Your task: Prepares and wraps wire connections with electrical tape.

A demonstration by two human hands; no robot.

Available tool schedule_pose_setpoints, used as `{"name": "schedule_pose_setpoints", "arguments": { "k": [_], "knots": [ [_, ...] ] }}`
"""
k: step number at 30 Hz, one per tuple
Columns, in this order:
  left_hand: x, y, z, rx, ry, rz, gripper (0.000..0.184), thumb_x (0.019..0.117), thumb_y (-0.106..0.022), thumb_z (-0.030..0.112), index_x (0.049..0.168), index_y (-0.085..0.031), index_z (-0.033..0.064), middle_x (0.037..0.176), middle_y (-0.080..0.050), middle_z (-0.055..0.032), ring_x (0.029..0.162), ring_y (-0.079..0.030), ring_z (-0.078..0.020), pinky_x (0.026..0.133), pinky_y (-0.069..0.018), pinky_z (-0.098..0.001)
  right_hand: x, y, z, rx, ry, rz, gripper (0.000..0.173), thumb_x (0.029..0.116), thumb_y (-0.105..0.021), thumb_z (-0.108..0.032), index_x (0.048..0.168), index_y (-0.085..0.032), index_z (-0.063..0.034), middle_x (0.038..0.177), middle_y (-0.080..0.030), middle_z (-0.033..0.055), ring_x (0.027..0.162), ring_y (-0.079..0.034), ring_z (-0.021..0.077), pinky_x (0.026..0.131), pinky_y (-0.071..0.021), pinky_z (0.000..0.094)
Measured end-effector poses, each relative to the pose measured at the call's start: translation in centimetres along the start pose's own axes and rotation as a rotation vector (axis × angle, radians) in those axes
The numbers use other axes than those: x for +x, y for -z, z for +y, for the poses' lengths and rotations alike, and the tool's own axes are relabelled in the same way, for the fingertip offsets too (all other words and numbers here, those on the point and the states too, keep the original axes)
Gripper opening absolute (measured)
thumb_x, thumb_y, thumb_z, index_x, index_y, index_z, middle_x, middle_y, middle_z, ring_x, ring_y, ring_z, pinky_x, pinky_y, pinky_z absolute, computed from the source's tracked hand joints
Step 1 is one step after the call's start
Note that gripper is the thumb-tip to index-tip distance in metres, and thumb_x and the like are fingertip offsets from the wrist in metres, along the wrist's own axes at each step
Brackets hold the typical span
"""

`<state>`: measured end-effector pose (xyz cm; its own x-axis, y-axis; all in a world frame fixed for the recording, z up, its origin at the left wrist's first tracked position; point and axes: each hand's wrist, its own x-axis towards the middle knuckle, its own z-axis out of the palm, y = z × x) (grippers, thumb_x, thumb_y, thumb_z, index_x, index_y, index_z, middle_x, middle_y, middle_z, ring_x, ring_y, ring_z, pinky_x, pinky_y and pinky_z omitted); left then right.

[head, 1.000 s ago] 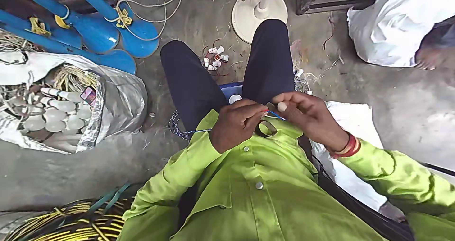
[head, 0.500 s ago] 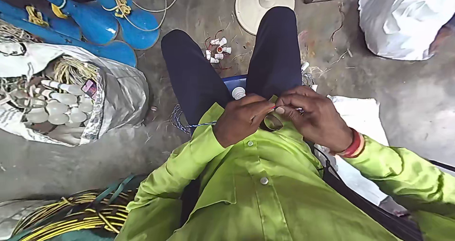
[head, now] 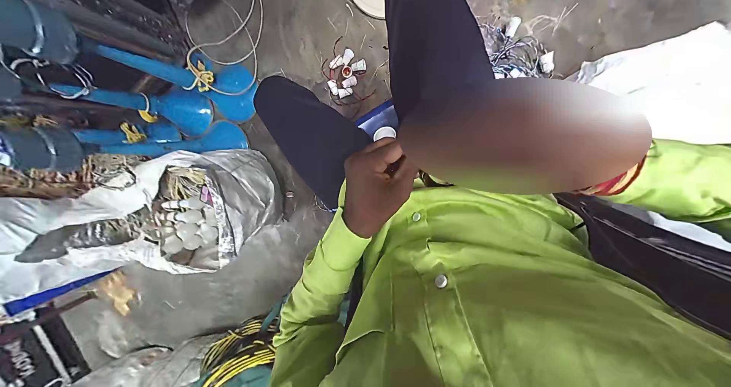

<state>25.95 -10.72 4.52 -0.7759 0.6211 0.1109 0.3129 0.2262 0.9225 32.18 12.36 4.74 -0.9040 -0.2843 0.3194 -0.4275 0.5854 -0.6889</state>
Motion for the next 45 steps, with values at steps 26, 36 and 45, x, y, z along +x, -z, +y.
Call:
{"name": "schedule_pose_setpoints", "arguments": {
  "k": [26,36,45],
  "knots": [
    [0.3,0.0,-0.4,0.162,-0.009,0.046,0.015,0.0947,-0.072,0.009,0.107,-0.075,0.0011,0.096,-0.074,-0.0056,0.075,-0.069,-0.0071,0.066,-0.0597,-0.0232,0.6,0.4,0.1,0.232,-0.374,0.120,0.027,0.1067,-0.047,-0.024,0.102,-0.070,-0.0112,0.085,-0.065,-0.0040,0.075,-0.059,0.0012,0.067,-0.0504,0.0229],
    [0.6,0.8,-1.7,-0.266,0.455,-0.122,0.017,0.1025,-0.062,0.019,0.113,-0.070,0.0099,0.082,-0.067,-0.0013,0.062,-0.058,-0.0061,0.055,-0.0487,-0.0204,-2.0,-1.1,-1.8,-0.101,-0.141,-0.258,0.039,0.1022,-0.047,-0.046,0.097,-0.078,-0.0230,0.065,-0.064,-0.0050,0.055,-0.062,0.0138,0.045,-0.0468,0.0387],
    [0.8,1.2,-2.6,-0.203,0.259,-0.249,0.021,0.1024,-0.057,0.009,0.108,-0.075,0.0006,0.113,-0.069,-0.0091,0.102,-0.066,-0.0145,0.085,-0.0575,-0.0304,-0.8,1.9,-2.2,0.759,-0.640,-0.126,0.019,0.1004,-0.050,-0.009,0.096,-0.069,-0.0100,0.066,-0.067,-0.0031,0.053,-0.061,0.0045,0.046,-0.0515,0.0204]
  ]
}}
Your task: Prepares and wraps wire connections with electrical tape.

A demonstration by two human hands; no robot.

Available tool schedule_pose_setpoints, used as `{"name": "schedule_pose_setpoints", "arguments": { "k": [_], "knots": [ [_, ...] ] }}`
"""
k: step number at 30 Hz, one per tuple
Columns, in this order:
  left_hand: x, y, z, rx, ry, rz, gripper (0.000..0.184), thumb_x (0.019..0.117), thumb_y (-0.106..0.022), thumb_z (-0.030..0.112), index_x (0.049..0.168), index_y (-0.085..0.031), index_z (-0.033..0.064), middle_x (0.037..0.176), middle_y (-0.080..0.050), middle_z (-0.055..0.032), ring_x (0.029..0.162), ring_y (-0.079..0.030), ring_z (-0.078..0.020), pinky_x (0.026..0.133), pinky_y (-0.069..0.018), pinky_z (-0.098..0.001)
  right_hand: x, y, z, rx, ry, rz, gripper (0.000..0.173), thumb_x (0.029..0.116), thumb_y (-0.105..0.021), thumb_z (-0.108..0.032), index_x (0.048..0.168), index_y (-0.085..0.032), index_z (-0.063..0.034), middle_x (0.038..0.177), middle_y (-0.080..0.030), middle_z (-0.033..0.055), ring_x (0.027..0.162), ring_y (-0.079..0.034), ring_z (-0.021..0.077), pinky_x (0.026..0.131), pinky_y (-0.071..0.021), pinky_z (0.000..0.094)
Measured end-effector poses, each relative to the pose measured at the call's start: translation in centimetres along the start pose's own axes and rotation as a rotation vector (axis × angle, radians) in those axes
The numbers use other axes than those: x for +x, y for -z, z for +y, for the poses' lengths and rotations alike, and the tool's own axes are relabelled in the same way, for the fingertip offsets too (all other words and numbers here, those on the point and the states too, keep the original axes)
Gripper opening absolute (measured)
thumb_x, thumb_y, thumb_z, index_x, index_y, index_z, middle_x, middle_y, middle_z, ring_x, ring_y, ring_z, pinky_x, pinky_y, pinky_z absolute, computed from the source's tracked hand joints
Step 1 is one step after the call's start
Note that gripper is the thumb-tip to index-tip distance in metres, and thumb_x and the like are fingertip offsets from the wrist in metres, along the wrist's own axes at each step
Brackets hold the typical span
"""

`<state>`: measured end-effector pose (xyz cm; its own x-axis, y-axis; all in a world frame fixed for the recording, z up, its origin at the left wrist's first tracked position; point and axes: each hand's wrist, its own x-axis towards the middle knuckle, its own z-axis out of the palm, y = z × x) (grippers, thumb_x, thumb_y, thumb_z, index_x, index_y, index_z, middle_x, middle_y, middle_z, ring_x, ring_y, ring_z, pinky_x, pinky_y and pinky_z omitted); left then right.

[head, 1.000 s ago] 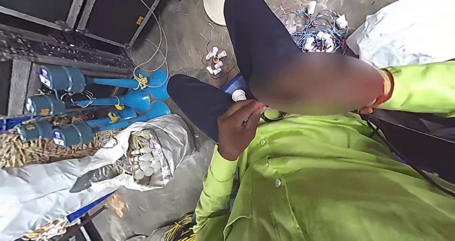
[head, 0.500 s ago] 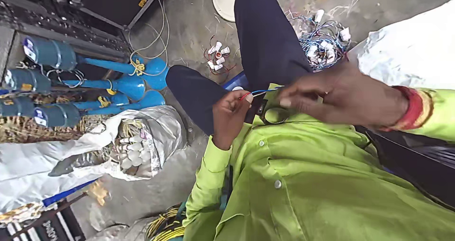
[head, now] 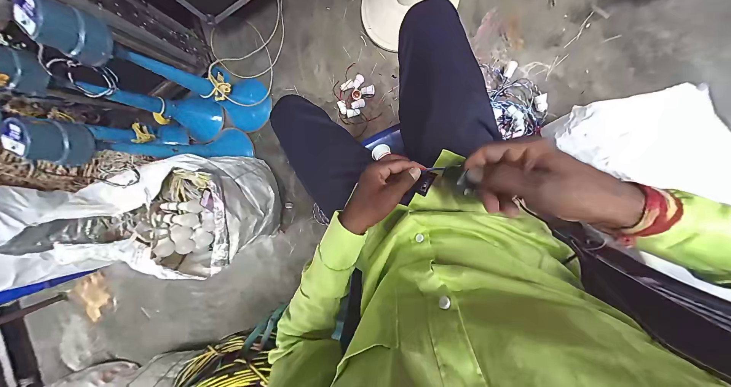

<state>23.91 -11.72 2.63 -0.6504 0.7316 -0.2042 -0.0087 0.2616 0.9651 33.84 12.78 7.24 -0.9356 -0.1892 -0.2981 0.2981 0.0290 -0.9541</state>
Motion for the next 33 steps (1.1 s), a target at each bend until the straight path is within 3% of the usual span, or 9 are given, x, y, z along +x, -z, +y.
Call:
{"name": "schedule_pose_setpoints", "arguments": {
  "k": [3,6,9,12,17,20,23,29,33],
  "knots": [
    [0.1,0.1,0.1,-0.109,0.052,-0.033,0.022,0.1024,-0.054,0.008,0.106,-0.074,0.0002,0.113,-0.069,-0.0081,0.099,-0.065,-0.0126,0.083,-0.0560,-0.0288,0.5,0.8,-0.1,0.045,0.175,0.219,0.009,0.1025,-0.056,-0.014,0.107,-0.062,-0.0094,0.088,-0.075,0.0008,0.075,-0.074,0.0124,0.067,-0.0647,0.0282],
    [0.3,0.4,0.6,-0.379,0.113,-0.063,0.023,0.1035,-0.052,0.010,0.108,-0.073,0.0016,0.107,-0.070,-0.0048,0.090,-0.065,-0.0093,0.079,-0.0565,-0.0270,1.3,0.7,1.0,-0.349,0.368,0.289,0.034,0.0895,-0.077,-0.024,0.115,-0.062,-0.0065,0.102,-0.073,-0.0005,0.092,-0.071,0.0085,0.083,-0.0616,0.0275],
    [0.7,0.6,1.9,-0.581,0.136,-0.078,0.023,0.1021,-0.053,0.012,0.108,-0.073,0.0028,0.101,-0.072,-0.0043,0.086,-0.067,-0.0097,0.080,-0.0579,-0.0282,2.3,0.0,1.3,-0.589,0.470,0.293,0.029,0.0889,-0.077,-0.025,0.108,-0.068,-0.0046,0.099,-0.071,0.0010,0.090,-0.069,0.0052,0.083,-0.0603,0.0247],
    [0.9,0.9,3.0,-0.655,0.060,-0.106,0.024,0.1011,-0.054,0.014,0.107,-0.075,0.0047,0.106,-0.073,-0.0041,0.089,-0.068,-0.0101,0.079,-0.0587,-0.0287,2.8,0.1,0.4,-0.506,0.525,0.308,0.019,0.0880,-0.074,-0.010,0.104,-0.069,-0.0018,0.096,-0.071,-0.0005,0.087,-0.069,0.0023,0.081,-0.0605,0.0206],
    [1.9,1.3,4.0,-0.227,-0.365,-0.115,0.030,0.0951,-0.068,0.016,0.116,-0.071,-0.0060,0.119,-0.063,-0.0107,0.103,-0.064,-0.0118,0.084,-0.0584,-0.0260,3.1,1.3,-2.9,-0.361,0.460,0.292,0.022,0.0847,-0.079,-0.009,0.104,-0.067,-0.0082,0.087,-0.072,-0.0069,0.074,-0.069,0.0025,0.067,-0.0605,0.0187],
    [2.6,1.3,4.2,-0.152,-0.475,-0.120,0.041,0.0917,-0.075,0.022,0.121,-0.068,-0.0063,0.125,-0.063,-0.0119,0.112,-0.062,-0.0137,0.092,-0.0575,-0.0293,3.0,1.5,-4.0,-0.381,0.462,0.292,0.019,0.0873,-0.076,-0.011,0.103,-0.067,-0.0087,0.080,-0.070,-0.0082,0.067,-0.066,0.0009,0.059,-0.0570,0.0165],
    [3.0,1.3,4.1,-0.188,-0.536,-0.157,0.043,0.0931,-0.073,0.031,0.114,-0.070,-0.0053,0.120,-0.064,-0.0114,0.109,-0.062,-0.0128,0.090,-0.0562,-0.0283,3.4,1.1,-4.5,-0.368,0.454,0.306,0.011,0.0927,-0.070,-0.010,0.103,-0.066,-0.0074,0.079,-0.071,-0.0076,0.065,-0.066,-0.0001,0.057,-0.0566,0.0156],
    [3.6,0.1,4.7,-0.280,-0.540,-0.117,0.034,0.0947,-0.071,0.026,0.106,-0.071,-0.0058,0.108,-0.066,-0.0074,0.095,-0.062,-0.0062,0.079,-0.0553,-0.0210,4.6,0.5,-5.4,-0.324,0.590,0.450,0.015,0.0908,-0.072,-0.003,0.105,-0.067,-0.0041,0.084,-0.074,-0.0060,0.072,-0.070,0.0019,0.066,-0.0600,0.0176],
    [3.5,-0.8,4.8,-0.330,-0.534,-0.081,0.028,0.0939,-0.073,0.024,0.102,-0.074,-0.0029,0.099,-0.069,-0.0026,0.093,-0.062,-0.0029,0.079,-0.0541,-0.0200,5.6,0.3,-6.2,-0.297,0.682,0.484,0.018,0.0862,-0.074,0.002,0.103,-0.069,-0.0034,0.089,-0.076,-0.0033,0.076,-0.073,0.0059,0.070,-0.0636,0.0223]
  ]
}}
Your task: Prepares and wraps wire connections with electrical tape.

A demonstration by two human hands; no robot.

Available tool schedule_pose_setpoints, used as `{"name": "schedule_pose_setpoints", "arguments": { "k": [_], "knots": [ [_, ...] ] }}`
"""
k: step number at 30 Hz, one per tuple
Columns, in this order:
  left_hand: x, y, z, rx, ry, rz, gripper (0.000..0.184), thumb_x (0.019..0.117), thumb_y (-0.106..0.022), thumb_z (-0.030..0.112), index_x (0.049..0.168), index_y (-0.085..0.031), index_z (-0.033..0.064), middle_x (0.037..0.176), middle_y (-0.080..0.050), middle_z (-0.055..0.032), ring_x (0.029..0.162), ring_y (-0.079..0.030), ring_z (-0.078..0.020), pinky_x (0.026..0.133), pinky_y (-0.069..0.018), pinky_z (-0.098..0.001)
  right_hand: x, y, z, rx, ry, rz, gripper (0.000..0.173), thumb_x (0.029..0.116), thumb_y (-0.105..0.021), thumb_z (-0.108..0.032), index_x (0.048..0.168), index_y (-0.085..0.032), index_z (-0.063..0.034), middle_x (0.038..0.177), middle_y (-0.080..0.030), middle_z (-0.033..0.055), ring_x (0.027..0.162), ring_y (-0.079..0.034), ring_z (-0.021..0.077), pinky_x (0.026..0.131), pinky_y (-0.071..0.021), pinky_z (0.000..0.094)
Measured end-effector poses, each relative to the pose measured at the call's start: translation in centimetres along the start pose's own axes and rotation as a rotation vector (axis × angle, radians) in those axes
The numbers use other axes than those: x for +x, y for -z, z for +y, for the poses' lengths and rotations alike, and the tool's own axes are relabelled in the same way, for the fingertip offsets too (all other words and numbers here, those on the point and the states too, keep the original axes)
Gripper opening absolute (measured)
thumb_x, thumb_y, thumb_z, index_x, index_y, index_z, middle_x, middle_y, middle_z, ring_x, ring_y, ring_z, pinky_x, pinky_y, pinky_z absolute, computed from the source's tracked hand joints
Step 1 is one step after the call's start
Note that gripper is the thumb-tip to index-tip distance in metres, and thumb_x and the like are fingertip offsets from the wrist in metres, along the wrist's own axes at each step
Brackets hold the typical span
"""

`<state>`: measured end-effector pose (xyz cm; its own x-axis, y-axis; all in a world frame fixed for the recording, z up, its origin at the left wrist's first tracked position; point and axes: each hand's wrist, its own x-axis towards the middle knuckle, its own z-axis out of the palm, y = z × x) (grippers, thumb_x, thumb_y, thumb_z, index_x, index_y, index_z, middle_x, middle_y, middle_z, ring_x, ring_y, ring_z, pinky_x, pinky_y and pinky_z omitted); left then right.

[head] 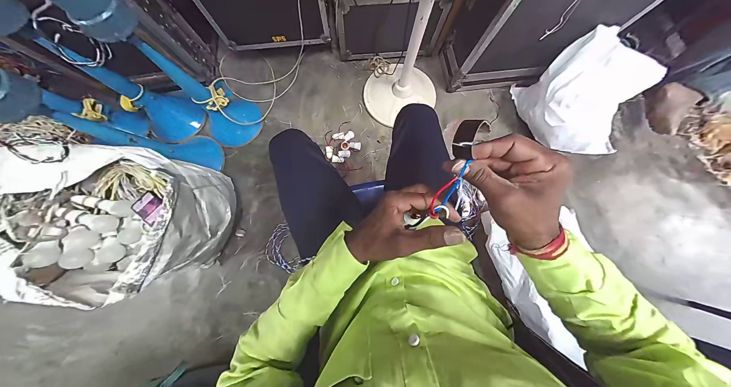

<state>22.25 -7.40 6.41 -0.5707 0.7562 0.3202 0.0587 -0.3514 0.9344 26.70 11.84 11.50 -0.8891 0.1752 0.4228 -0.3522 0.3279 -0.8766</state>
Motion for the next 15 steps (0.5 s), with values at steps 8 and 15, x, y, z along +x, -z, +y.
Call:
{"name": "schedule_pose_setpoints", "arguments": {
  "k": [8,15],
  "knots": [
    [-1.0,0.7,-0.4,-0.153,0.150,-0.001,0.039,0.1060,-0.052,0.036,0.098,-0.074,0.0039,0.096,-0.071,0.0021,0.090,-0.064,-0.0016,0.080,-0.0529,-0.0203,0.0,0.0,0.8,-0.066,-0.020,-0.093,0.018,0.0881,-0.074,0.001,0.106,-0.068,-0.0007,0.086,-0.076,-0.0034,0.070,-0.070,0.0016,0.064,-0.0603,0.0175],
    [-1.2,0.3,-0.5,-0.598,0.402,0.108,0.035,0.1061,-0.047,0.032,0.102,-0.074,0.0104,0.100,-0.071,0.0007,0.086,-0.064,-0.0057,0.077,-0.0533,-0.0213,0.0,0.7,1.0,-0.076,0.017,-0.094,0.018,0.0892,-0.073,0.000,0.106,-0.067,0.0005,0.089,-0.075,-0.0021,0.075,-0.071,0.0032,0.069,-0.0620,0.0196]
  ]
}}
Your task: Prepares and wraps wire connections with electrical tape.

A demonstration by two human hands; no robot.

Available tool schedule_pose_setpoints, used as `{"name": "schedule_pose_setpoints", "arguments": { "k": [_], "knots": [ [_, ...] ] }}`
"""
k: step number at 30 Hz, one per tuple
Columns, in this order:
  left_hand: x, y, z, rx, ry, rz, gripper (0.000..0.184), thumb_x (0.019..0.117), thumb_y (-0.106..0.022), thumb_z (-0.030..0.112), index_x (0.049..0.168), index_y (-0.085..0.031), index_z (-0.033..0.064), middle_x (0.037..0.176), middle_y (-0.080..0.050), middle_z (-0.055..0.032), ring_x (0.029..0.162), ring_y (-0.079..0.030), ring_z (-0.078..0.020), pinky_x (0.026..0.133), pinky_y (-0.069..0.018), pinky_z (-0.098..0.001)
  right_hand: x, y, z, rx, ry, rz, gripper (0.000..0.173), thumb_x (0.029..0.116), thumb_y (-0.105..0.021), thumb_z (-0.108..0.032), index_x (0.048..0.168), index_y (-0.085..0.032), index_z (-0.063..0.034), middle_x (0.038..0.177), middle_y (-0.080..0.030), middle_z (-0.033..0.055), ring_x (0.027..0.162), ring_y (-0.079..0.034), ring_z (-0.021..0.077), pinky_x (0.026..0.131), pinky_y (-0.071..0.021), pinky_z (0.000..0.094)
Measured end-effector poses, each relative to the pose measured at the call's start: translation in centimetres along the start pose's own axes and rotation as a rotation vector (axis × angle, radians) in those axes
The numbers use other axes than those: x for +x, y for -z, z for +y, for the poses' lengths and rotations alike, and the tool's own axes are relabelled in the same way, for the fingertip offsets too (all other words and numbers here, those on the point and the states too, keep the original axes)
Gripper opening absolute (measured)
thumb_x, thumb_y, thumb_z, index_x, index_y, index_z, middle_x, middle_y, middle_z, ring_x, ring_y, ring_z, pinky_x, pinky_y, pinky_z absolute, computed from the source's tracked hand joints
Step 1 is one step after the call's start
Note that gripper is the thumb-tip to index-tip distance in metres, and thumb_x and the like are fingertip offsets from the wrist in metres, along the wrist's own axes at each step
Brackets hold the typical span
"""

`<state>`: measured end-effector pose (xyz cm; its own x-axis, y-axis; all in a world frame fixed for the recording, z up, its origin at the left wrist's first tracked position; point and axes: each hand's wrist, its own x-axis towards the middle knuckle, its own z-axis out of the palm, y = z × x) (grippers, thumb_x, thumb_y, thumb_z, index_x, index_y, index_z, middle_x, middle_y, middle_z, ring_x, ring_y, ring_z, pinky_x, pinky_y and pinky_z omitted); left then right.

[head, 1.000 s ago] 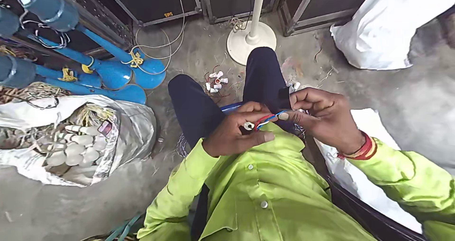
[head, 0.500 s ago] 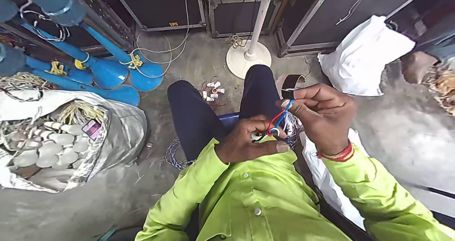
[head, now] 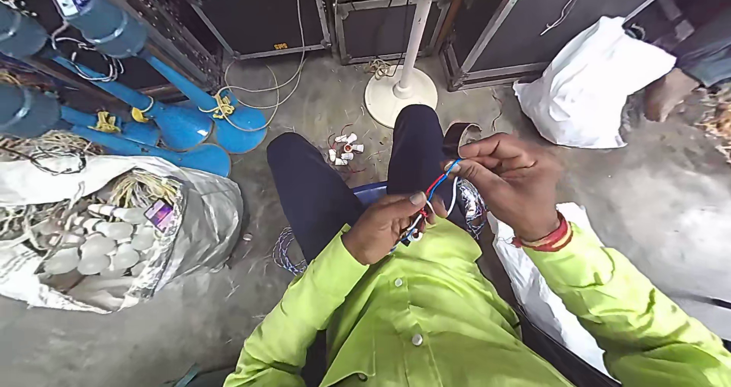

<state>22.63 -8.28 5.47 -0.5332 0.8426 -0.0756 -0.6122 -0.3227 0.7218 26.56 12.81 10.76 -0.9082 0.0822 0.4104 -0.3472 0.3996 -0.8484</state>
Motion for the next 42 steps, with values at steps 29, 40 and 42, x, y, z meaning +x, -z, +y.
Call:
{"name": "schedule_pose_setpoints", "arguments": {
  "k": [29,40,42],
  "knots": [
    [-0.2,-1.2,-0.8,-0.137,-0.083,0.293,0.023,0.1031,-0.055,0.013,0.113,-0.075,0.0069,0.090,-0.073,-0.0033,0.079,-0.067,-0.0097,0.076,-0.0563,-0.0252,-1.2,-1.0,2.1,-0.325,0.097,-0.068,0.022,0.0913,-0.076,-0.019,0.104,-0.073,-0.0009,0.093,-0.076,0.0064,0.082,-0.073,0.0094,0.077,-0.0615,0.0256],
    [-1.0,0.0,0.1,0.176,-0.159,0.722,0.028,0.1043,-0.056,0.012,0.128,-0.071,0.0071,0.094,-0.073,-0.0060,0.078,-0.066,-0.0105,0.070,-0.0543,-0.0231,-2.8,0.3,1.9,-0.264,0.292,-0.165,0.039,0.0970,-0.067,-0.041,0.086,-0.071,-0.0036,0.081,-0.070,0.0054,0.081,-0.066,0.0103,0.072,-0.0552,0.0266],
    [-1.4,-0.1,-0.3,0.269,-0.223,0.659,0.034,0.1039,-0.056,0.013,0.137,-0.066,0.0101,0.095,-0.072,-0.0048,0.079,-0.064,-0.0094,0.070,-0.0532,-0.0224,-3.3,0.1,1.9,-0.296,0.316,-0.203,0.034,0.0964,-0.067,-0.033,0.080,-0.071,-0.0037,0.079,-0.070,0.0077,0.081,-0.067,0.0145,0.074,-0.0550,0.0289]
  ]
}}
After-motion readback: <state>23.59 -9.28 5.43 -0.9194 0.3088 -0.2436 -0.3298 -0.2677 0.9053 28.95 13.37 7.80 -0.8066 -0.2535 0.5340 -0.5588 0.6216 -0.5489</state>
